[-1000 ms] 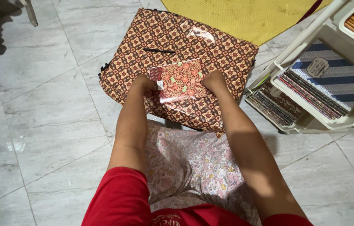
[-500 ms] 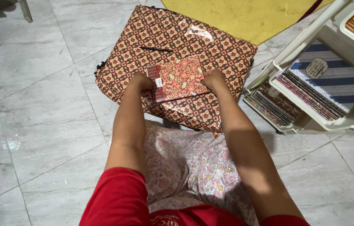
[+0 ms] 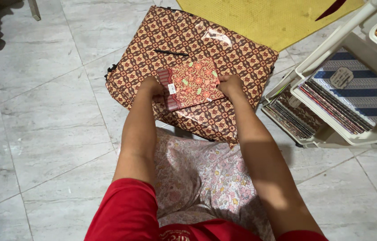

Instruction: The person sits on the floor and repeatedly picks up small notebooks from a patterned bag, then places them into a white rolling cart. The person handles the notebooks one at a time and arranges them in the cart's lower shelf.

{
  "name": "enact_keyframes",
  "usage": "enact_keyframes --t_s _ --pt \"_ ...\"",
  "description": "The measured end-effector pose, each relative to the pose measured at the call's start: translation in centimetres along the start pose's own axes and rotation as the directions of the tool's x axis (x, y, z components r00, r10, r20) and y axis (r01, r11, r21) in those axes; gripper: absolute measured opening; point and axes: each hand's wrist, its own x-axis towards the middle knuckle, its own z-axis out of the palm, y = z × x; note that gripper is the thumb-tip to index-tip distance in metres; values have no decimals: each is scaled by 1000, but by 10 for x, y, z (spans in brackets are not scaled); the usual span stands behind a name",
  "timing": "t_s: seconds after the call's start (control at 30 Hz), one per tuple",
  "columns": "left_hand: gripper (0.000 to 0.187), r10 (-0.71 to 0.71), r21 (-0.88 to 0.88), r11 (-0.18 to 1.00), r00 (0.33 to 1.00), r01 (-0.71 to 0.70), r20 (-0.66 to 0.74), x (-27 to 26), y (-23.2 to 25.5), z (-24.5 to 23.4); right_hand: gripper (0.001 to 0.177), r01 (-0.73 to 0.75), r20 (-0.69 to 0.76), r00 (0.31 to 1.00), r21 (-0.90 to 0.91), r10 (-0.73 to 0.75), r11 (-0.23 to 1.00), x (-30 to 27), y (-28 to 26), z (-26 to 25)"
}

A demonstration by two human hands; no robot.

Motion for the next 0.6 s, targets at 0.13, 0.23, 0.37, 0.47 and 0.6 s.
enact_keyframes --t_s 0.13,0.23,0.37,0.47,0.6 --pt "8 33 121 992 999 -32 -1 2 -5 -3 37 59 -47 997 -10 -59 998 -5 -7 2" --pt "13 44 -21 999 997 -46 -67 -3 -13 -13 34 109 -39 994 122 -104 987 -7 -14 4" --pt "10 90 -225 969 994 -101 -57 -12 -19 -28 31 161 -40 987 253 -156 954 -12 -30 7" --pt "13 63 -344 934 991 -102 -121 -20 -18 -31 29 4 15 1000 259 -8 966 -21 -42 8" --pt "20 52 -469 877 992 -101 -116 -28 -18 -33 27 5 22 1000 262 -11 965 -31 -52 11"
